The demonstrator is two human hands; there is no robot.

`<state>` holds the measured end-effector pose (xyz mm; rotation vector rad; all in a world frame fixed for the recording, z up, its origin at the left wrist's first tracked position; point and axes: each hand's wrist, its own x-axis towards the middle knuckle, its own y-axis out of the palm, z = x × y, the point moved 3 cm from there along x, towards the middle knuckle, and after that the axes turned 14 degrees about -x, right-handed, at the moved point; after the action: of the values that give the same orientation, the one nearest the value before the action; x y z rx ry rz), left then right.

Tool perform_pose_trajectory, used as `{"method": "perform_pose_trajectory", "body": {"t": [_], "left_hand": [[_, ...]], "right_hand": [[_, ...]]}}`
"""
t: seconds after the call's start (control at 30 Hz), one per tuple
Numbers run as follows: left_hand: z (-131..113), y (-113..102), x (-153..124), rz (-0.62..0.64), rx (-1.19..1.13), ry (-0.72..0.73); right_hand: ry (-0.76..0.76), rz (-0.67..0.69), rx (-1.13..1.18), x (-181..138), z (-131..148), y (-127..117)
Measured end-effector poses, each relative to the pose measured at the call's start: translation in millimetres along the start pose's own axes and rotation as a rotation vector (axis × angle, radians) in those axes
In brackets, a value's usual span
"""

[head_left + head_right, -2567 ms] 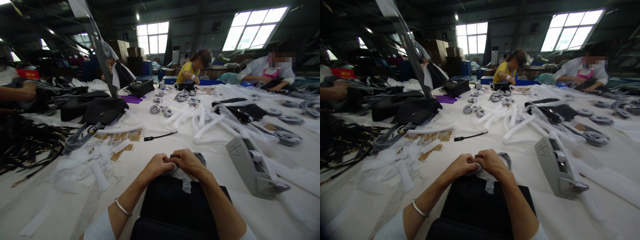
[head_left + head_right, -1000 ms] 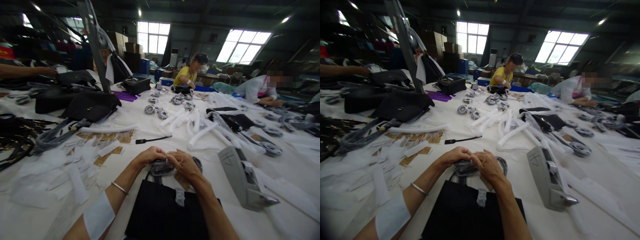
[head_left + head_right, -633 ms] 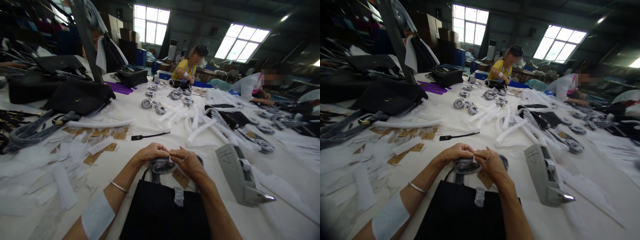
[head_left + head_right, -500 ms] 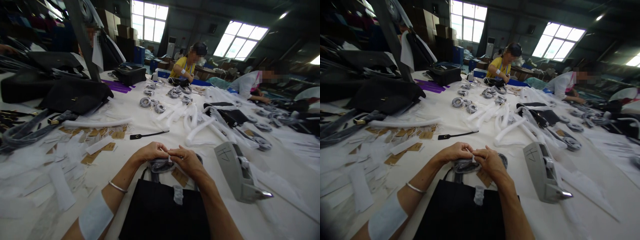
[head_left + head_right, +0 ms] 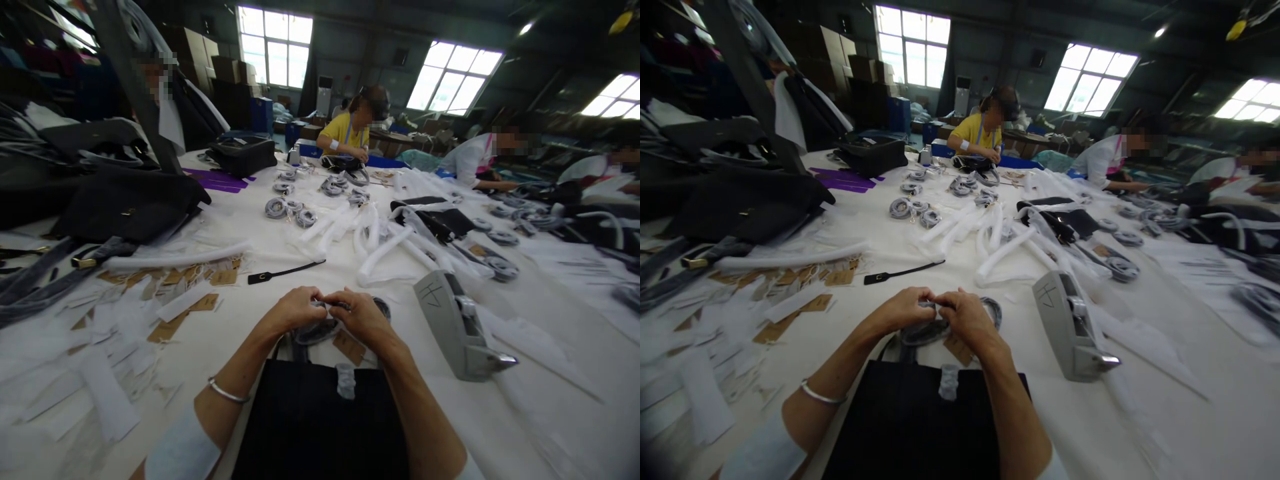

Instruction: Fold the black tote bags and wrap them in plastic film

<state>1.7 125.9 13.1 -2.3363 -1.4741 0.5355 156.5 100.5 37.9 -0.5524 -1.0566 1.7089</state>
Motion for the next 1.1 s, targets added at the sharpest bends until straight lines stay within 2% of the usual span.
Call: {"method": "perform_pose_trajectory", "body": {"t": [0.33,0.5,0.6,0.73,0.83,0.9,1.0,1.03,1.1], "left_hand": [[5,2,3,-0.077,-0.029,0.013],[11,-5,6,-0.096,-0.223,-0.034],[16,-9,10,-0.105,-0.350,-0.055],[25,-10,15,-0.088,-0.480,-0.068],[31,-11,18,-0.074,-0.527,-0.055],[33,-13,21,-0.064,-0.557,-0.033],[31,-14,25,-0.025,-0.634,-0.030],[29,-14,25,-0.024,-0.665,-0.041],[23,-15,22,-0.039,-0.719,-0.088]], "right_hand": [[0.012,-0.067,0.014,0,0,1],[0.013,-0.189,-0.014,5,-1,10],[0.051,-0.285,0.013,4,7,1],[0.126,-0.321,0.036,-9,27,-42],[0.193,-0.342,-0.016,-32,23,-87],[0.289,-0.341,-0.036,-55,1,-115],[0.570,-0.378,-0.074,-98,-54,-150],[0.686,-0.399,-0.118,-113,-73,-160],[0.813,-0.423,-0.147,-137,-104,-172]]}}
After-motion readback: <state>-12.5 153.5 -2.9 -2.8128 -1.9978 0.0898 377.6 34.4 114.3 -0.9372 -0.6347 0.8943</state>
